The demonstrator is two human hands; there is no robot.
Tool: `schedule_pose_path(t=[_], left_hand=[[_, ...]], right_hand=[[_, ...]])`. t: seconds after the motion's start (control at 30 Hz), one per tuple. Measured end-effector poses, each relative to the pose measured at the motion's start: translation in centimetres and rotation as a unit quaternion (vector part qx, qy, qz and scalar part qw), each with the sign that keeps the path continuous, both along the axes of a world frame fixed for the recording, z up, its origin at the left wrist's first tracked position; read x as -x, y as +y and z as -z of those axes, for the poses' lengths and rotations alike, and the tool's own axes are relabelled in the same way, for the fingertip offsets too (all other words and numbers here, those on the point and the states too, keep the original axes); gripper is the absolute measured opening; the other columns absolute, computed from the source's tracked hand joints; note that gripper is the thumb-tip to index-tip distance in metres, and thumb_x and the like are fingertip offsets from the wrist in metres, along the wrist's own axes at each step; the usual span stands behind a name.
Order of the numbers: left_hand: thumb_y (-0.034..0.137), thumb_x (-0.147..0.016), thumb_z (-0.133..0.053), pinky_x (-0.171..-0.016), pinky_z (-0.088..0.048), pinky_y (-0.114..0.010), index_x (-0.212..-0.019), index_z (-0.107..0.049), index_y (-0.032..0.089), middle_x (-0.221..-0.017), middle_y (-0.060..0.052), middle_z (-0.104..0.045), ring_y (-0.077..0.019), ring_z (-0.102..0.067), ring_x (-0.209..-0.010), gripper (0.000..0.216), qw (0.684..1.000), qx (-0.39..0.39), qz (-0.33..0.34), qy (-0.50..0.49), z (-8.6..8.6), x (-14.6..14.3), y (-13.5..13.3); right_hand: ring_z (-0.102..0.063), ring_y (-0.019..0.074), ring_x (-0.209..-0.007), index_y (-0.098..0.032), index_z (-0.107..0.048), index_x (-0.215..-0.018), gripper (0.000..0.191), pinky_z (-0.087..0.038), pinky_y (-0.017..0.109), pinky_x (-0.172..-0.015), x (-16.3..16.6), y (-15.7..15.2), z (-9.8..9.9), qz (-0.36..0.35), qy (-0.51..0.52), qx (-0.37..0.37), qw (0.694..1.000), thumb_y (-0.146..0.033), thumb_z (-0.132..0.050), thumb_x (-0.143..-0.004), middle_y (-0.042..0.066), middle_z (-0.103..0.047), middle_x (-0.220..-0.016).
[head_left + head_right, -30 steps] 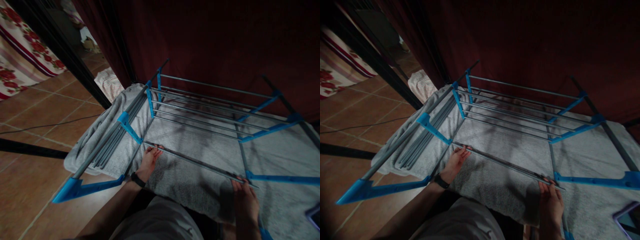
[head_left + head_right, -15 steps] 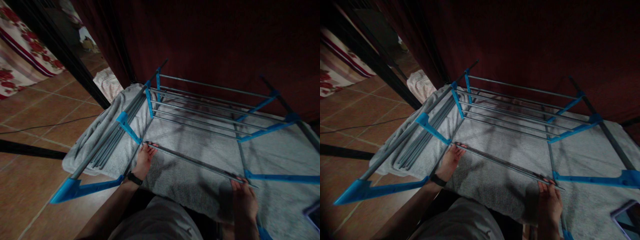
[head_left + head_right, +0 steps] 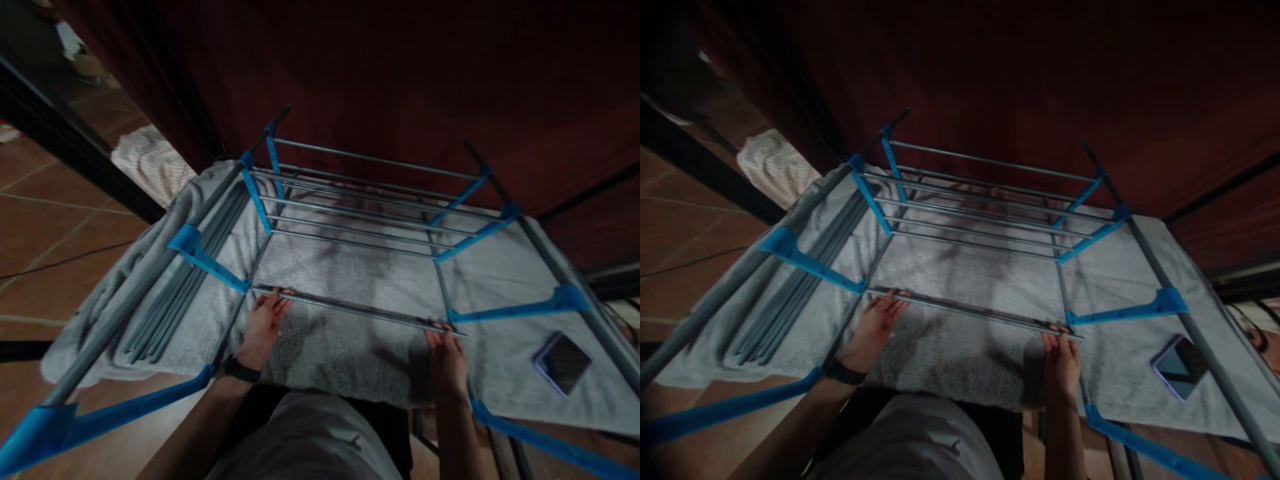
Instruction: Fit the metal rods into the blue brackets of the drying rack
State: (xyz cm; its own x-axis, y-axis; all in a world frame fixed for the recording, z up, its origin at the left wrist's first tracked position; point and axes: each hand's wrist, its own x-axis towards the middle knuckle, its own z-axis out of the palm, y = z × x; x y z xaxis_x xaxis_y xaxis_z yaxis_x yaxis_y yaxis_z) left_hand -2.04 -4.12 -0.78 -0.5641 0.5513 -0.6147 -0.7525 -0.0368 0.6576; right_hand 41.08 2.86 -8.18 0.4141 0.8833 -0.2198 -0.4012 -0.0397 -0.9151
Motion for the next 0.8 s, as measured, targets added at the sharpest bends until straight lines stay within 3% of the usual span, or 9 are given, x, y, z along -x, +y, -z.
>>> schedule_pose_path(t=[0.13,0.3,0.5,0.8], left_hand=[[0.003,-0.088,-0.084,-0.09,-0.069,-0.034,-0.068,-0.062,0.019,-0.078,0.0,-0.079,-0.0171,-0.082,-0.08,0.034,0.999,0.005,0.032,-0.021,-0.1,-2.3,0.4],[-0.001,-0.089,-0.078,-0.084,-0.071,-0.031,-0.068,-0.065,0.019,-0.08,-0.001,-0.082,-0.0171,-0.083,-0.079,0.032,0.997,0.031,0.061,-0.025,-0.6,-4.0,0.5],[-0.004,-0.094,-0.064,-0.08,-0.072,-0.028,-0.067,-0.067,0.021,-0.077,0.002,-0.082,-0.0158,-0.083,-0.08,0.037,0.995,0.052,0.083,-0.012,-0.6,-3.6,0.6],[-0.003,-0.09,-0.07,-0.078,-0.071,-0.025,-0.075,-0.074,0.023,-0.08,0.003,-0.082,-0.0156,-0.081,-0.078,0.03,0.993,0.066,0.099,0.012,-0.2,-2.2,0.0]], right_hand=[[-0.08,0.0128,-0.095,-0.025,-0.074,-0.105,0.04,-0.067,0.027,-0.096,0.7,0.3,-0.1,0.032,0.026,0.021,0.999,-0.044,-0.097,-0.079,-0.002,-0.083,-0.103],[-0.081,0.0145,-0.09,-0.026,-0.072,-0.102,0.039,-0.068,0.028,-0.089,1.5,0.6,-0.3,0.037,0.024,0.021,0.999,-0.047,-0.096,-0.08,-0.002,-0.083,-0.099],[-0.081,0.0153,-0.09,-0.028,-0.072,-0.101,0.031,-0.069,0.027,-0.083,2.2,1.0,-0.7,0.048,0.052,0.014,0.997,-0.044,-0.092,-0.082,-0.002,-0.084,-0.098],[-0.082,0.0184,-0.087,-0.026,-0.076,-0.1,0.027,-0.068,0.03,-0.079,3.0,1.8,-2.0,0.011,0.071,0.037,0.997,-0.04,-0.089,-0.081,0.001,-0.086,-0.098]])
